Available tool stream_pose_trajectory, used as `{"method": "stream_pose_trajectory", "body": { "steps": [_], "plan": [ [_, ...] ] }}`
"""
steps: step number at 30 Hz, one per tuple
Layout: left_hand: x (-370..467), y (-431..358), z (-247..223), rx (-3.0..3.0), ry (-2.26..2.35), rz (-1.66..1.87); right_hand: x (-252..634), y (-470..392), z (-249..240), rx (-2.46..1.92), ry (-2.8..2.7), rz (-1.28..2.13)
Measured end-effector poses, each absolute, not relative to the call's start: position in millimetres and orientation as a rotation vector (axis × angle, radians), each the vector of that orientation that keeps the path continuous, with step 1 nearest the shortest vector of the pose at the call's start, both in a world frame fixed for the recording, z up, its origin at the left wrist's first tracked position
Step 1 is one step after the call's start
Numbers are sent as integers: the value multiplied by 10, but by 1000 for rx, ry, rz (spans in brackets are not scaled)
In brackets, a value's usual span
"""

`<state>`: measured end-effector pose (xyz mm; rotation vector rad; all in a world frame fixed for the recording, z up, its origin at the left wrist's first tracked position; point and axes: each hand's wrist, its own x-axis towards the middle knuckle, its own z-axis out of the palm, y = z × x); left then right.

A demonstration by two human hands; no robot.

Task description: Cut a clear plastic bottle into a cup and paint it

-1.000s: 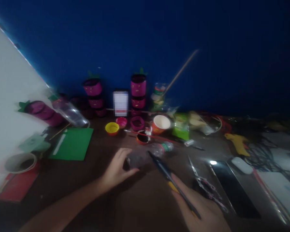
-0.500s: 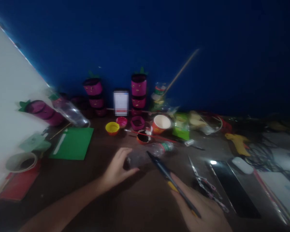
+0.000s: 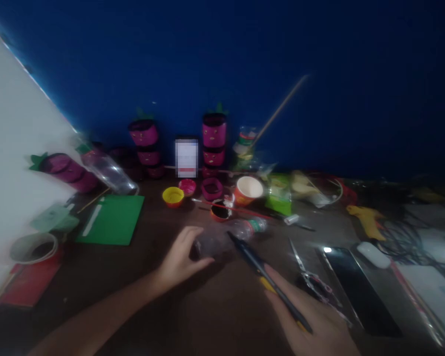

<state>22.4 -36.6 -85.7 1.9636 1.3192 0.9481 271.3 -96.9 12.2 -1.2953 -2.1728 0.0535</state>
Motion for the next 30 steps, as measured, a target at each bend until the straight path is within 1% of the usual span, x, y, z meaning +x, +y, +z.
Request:
{"method": "stream_pose_trajectory", "body": {
  "steps": [10,17,30],
  "plan": [
    [229,-359,-835,1947,1327,935,2715,-946,138,-1273,-2199,-2],
    [222,-358,-854,1945,1323,925,2710,-980,108,-1358,-2154,28],
    [228,-358,-823,1933,1334,927,2695,-948,125,-1390,-2184,51]
  ]
}}
